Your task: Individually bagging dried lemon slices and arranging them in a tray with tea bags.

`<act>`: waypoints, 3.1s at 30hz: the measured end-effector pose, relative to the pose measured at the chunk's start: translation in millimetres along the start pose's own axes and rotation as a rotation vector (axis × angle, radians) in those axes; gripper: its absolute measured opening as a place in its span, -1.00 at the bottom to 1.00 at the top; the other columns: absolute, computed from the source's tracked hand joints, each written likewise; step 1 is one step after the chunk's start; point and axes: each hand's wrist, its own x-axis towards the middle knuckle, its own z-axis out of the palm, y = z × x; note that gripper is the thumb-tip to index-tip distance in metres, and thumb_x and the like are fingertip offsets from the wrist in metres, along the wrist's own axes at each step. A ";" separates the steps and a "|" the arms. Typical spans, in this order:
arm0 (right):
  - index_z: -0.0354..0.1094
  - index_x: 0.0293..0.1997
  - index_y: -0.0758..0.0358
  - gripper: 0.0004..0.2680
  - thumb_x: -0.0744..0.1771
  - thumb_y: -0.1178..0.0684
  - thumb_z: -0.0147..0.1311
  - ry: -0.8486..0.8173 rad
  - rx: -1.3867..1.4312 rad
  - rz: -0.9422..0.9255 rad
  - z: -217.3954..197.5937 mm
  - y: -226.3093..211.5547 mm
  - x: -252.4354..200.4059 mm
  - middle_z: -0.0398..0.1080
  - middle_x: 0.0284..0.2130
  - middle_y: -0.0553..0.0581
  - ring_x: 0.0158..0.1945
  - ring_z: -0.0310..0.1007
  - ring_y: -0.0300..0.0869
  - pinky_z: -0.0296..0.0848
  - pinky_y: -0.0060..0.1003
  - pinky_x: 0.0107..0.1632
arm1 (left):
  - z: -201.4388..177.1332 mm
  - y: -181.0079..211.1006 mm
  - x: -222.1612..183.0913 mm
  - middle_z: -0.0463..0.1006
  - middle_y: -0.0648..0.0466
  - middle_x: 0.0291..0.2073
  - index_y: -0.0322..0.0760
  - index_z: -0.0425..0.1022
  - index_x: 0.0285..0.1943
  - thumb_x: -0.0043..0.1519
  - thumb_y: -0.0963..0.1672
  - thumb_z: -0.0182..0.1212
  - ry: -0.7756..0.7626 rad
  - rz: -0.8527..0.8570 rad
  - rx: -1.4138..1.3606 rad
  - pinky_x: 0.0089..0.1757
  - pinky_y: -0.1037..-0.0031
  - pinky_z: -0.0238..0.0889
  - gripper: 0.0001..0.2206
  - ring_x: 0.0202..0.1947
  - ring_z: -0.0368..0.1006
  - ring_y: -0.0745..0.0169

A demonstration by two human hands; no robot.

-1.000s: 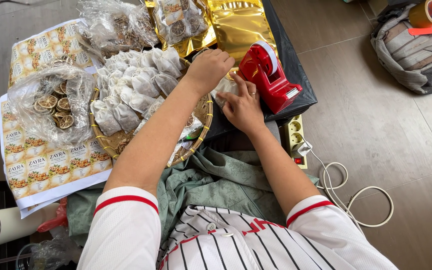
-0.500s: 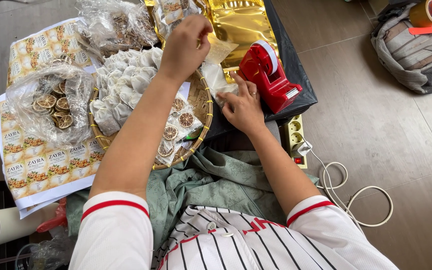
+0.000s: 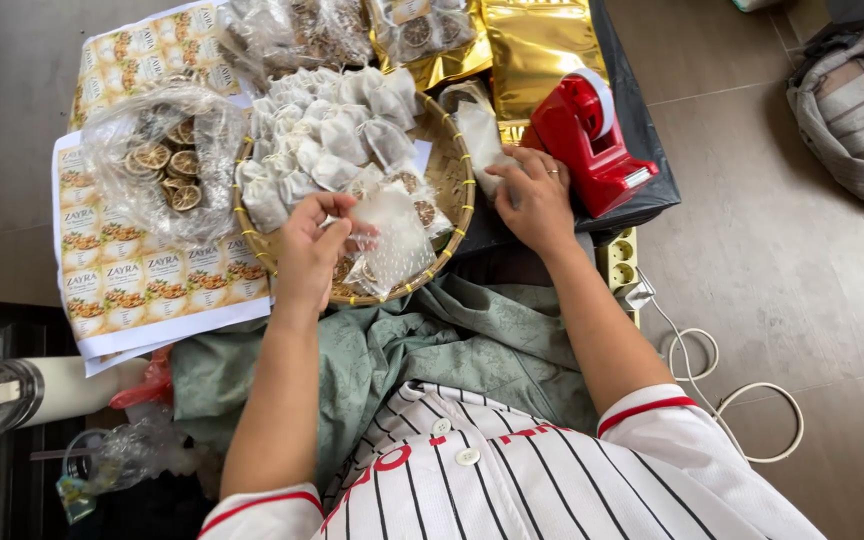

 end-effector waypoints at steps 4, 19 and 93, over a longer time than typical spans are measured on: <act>0.44 0.06 -0.05 -0.75 0.28 0.08 0.25 0.130 0.044 -0.076 -8.8 -6.7 2.0 0.44 0.09 -0.02 0.25 0.34 -0.08 0.15 -0.07 0.27 | -37.9 -33.0 -40.8 0.36 -0.02 -0.29 -0.49 0.42 -0.03 0.22 -0.29 0.01 0.129 -0.009 -0.086 -0.36 0.42 0.58 -0.83 -0.30 0.64 0.05; 0.51 0.04 0.35 -0.76 0.30 0.13 0.27 -0.542 1.123 0.040 -53.6 -177.8 -10.5 0.53 -0.31 0.21 -0.34 0.49 -0.16 0.47 -0.29 -0.28 | -21.1 -16.9 -93.6 0.48 -0.01 -0.37 -0.40 0.55 -0.16 0.26 -0.23 0.22 -0.048 0.092 0.248 -0.37 0.51 0.54 -0.93 -0.37 0.56 0.25; 0.51 0.05 0.01 -0.76 0.29 0.12 0.32 -0.256 0.521 -0.355 -76.8 -165.9 4.4 0.30 -0.20 0.01 -0.07 0.27 -0.06 0.31 -0.16 0.02 | -26.0 -24.7 -63.7 0.60 0.06 -0.35 -0.22 0.43 -0.11 0.36 -0.10 0.22 0.219 0.152 0.210 -0.33 0.63 0.38 -0.88 -0.37 0.46 0.49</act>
